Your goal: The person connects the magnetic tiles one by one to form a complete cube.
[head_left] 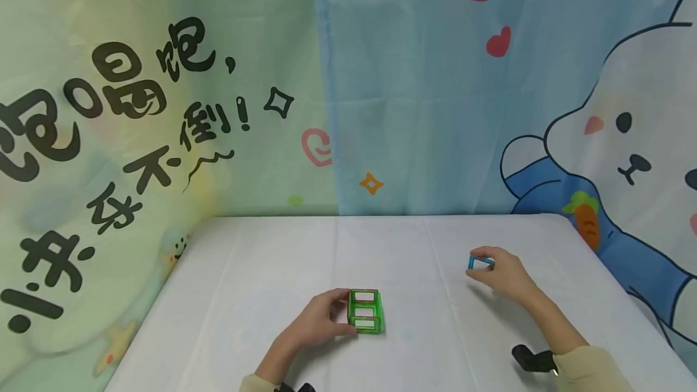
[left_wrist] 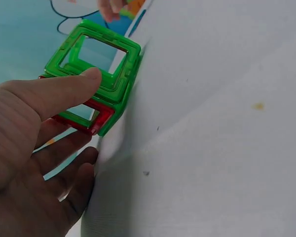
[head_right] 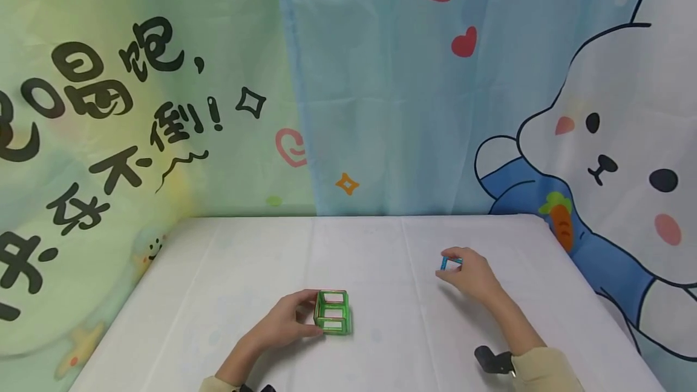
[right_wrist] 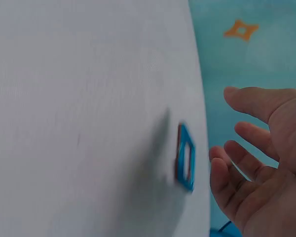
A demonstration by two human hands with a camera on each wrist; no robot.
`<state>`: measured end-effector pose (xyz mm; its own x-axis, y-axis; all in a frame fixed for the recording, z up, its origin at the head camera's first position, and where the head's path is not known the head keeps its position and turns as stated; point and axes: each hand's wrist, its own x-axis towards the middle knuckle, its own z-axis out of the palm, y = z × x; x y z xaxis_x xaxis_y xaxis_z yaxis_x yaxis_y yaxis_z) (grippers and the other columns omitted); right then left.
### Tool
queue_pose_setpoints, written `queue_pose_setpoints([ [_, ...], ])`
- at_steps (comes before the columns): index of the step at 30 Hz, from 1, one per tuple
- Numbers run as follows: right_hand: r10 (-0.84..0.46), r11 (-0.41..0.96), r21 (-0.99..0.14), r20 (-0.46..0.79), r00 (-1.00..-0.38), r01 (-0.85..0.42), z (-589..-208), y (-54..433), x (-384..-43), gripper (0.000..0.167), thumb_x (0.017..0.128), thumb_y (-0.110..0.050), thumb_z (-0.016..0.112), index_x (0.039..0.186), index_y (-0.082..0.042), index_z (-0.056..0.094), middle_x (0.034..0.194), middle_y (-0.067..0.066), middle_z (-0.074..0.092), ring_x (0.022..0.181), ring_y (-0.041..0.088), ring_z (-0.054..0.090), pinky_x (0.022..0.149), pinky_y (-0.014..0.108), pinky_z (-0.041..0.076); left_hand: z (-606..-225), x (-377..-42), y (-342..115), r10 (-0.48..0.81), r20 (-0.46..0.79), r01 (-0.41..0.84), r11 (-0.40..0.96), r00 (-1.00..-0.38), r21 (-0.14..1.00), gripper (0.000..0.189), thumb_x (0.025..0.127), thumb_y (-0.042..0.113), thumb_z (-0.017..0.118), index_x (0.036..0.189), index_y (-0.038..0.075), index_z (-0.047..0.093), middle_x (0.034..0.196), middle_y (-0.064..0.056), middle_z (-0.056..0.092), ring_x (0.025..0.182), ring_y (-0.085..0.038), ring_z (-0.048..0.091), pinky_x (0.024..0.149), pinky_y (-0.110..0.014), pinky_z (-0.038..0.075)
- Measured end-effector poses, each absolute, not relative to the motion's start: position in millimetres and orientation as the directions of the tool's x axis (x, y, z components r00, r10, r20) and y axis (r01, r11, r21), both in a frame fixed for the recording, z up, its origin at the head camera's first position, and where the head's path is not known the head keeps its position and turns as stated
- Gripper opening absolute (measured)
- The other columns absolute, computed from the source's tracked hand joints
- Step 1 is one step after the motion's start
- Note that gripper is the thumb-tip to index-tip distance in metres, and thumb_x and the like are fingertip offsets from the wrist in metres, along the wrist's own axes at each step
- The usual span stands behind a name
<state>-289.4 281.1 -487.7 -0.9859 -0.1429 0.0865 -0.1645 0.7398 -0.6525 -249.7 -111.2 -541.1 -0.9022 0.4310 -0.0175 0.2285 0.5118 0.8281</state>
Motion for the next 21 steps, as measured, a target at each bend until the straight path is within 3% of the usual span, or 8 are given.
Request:
queue_pose_setpoints([
  [5,-0.104,0.784,-0.608,0.071,-0.992,-0.126,-499,305,-297,0.053,0.085,-0.024,0.075,0.121,0.011,0.056,0.115,0.032,0.057,0.091,0.039,0.058,0.070,0.045,0.052,-542,-255,-111,0.429,-0.024,0.224,0.517,-0.903,0.826,0.067,0.072,0.020,0.087,0.131,0.011,0.057,0.118,0.007,0.061,0.103,-0.010,0.056,0.087,-0.030,0.047],
  [10,-0.059,0.801,-0.594,0.047,-0.997,-0.076,-508,319,-299,0.058,0.083,-0.025,0.076,0.122,0.012,0.055,0.116,0.035,0.055,0.105,0.049,0.051,0.084,0.059,0.044,-541,-257,-109,0.434,-0.021,0.227,0.510,-0.901,0.830,0.067,0.072,0.020,0.087,0.131,0.010,0.057,0.118,0.007,0.062,0.102,-0.009,0.056,0.088,-0.030,0.047],
  [17,-0.019,0.800,-0.600,-0.007,-1.000,-0.011,-516,326,-300,0.070,0.080,-0.028,0.080,0.127,0.013,0.049,0.119,0.037,0.053,0.110,0.051,0.047,0.089,0.063,0.040,-543,-258,-108,0.464,-0.003,0.276,0.532,-0.886,0.800,0.073,0.069,0.020,0.089,0.133,0.010,0.055,0.119,0.007,0.061,0.104,-0.008,0.054,0.092,-0.031,0.045],
  [21,-0.019,0.789,-0.615,-0.017,-1.000,-0.004,-518,328,-301,0.074,0.079,-0.028,0.080,0.128,0.015,0.047,0.120,0.038,0.052,0.112,0.053,0.044,0.091,0.064,0.038,-543,-258,-107,0.437,-0.026,0.243,0.546,-0.899,0.801,0.072,0.068,0.019,0.089,0.131,0.010,0.057,0.119,0.006,0.062,0.104,-0.009,0.056,0.095,-0.032,0.045],
])
